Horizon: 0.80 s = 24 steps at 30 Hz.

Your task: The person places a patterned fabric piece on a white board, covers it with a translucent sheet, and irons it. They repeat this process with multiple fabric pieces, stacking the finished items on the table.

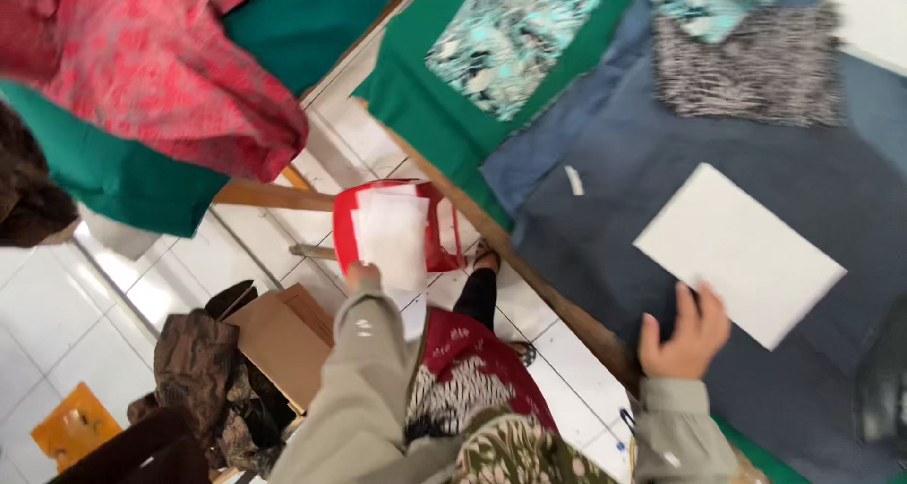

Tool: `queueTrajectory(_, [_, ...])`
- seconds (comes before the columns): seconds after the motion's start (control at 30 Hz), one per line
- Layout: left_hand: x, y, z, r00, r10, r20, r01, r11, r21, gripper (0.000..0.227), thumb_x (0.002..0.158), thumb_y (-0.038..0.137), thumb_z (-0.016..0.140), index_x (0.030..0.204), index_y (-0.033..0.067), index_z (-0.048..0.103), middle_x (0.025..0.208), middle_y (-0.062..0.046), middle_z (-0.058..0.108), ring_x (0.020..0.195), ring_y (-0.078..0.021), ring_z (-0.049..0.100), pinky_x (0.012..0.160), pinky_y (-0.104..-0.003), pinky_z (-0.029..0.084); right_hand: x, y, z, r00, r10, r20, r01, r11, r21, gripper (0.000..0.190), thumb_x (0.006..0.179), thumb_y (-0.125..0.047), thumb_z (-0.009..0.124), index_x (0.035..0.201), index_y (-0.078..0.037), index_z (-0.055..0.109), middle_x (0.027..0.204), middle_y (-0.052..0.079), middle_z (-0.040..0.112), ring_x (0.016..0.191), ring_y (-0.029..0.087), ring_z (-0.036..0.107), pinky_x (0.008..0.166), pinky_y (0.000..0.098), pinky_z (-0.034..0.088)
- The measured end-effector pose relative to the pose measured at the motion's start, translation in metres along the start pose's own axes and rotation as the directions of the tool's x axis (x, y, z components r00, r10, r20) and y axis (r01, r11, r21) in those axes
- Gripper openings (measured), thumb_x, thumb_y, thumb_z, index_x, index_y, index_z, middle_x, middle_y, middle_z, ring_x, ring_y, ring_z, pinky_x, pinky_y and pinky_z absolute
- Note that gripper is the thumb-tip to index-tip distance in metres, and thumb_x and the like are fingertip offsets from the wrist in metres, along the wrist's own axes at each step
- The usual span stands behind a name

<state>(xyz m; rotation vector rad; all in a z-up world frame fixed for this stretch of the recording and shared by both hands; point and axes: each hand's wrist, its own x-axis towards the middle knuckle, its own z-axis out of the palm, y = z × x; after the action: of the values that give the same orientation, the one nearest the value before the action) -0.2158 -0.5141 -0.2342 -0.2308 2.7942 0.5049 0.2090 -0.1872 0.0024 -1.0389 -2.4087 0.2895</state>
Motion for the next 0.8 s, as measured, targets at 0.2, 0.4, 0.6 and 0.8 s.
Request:
queueTrajectory(0.2, [-0.034, -0.021, 0.082, 0.976, -0.035, 0.217, -0.021, 0.968, 0.25, 0.063, 0.078, 0.046, 0.086, 0.127, 0.016, 0.062, 0.129, -0.013, 0.058, 0.122, -0.035, 0.057, 0.094, -0.05, 0.051, -0.032, 0.02, 0.014, 1.0, -0.002, 0.017, 0.004, 0.993, -0.118, 0.051, 0.1, -0.033, 0.066, 0.137, 0.002, 0.065, 0.155, 0.024, 0.051, 0.143, 0.045, 0.038, 0.123, 0.0557, 0.03])
queueTrajectory(0.4, [-0.008, -0.035, 0.091, 0.969, -0.007, 0.245, -0.064, 0.958, 0.279, 0.029, 0.086, 0.047, 0.077, 0.106, 0.0251, 0.077, 0.124, -0.013, 0.063, 0.115, -0.0331, 0.063, 0.09, -0.048, 0.054, -0.041, 0.036, 0.027, 0.996, -0.084, 0.033, 0.089, 0.982, -0.165, 0.045, 0.104, -0.033, 0.06, 0.131, 0.003, 0.064, 0.151, 0.022, 0.051, 0.146, 0.041, 0.037, 0.123, 0.051, 0.031])
queueTrajectory(0.6, [0.031, -0.042, 0.068, 0.939, 0.149, 0.31, -0.196, 0.972, 0.127, 0.02, 0.09, 0.041, 0.073, 0.102, 0.0276, 0.081, 0.11, -0.005, 0.074, 0.103, -0.0289, 0.07, 0.084, -0.047, 0.056, -0.043, 0.043, 0.03, 0.995, -0.098, 0.031, 0.102, 0.981, -0.165, 0.038, 0.104, -0.027, 0.064, 0.128, 0.003, 0.066, 0.15, 0.02, 0.052, 0.143, 0.037, 0.037, 0.121, 0.0479, 0.032])
queueTrajectory(0.8, [0.061, -0.038, 0.053, 0.965, 0.26, -0.042, -0.24, 0.799, -0.551, 0.023, 0.076, 0.025, 0.079, 0.091, 0.0078, 0.076, 0.102, -0.009, 0.078, 0.088, -0.0255, 0.075, 0.08, -0.04, 0.06, -0.045, 0.042, 0.034, 0.997, -0.068, 0.032, 0.073, 0.979, -0.19, 0.034, 0.1, -0.023, 0.067, 0.125, 0.001, 0.067, 0.147, 0.019, 0.053, 0.145, 0.036, 0.038, 0.121, 0.0467, 0.032])
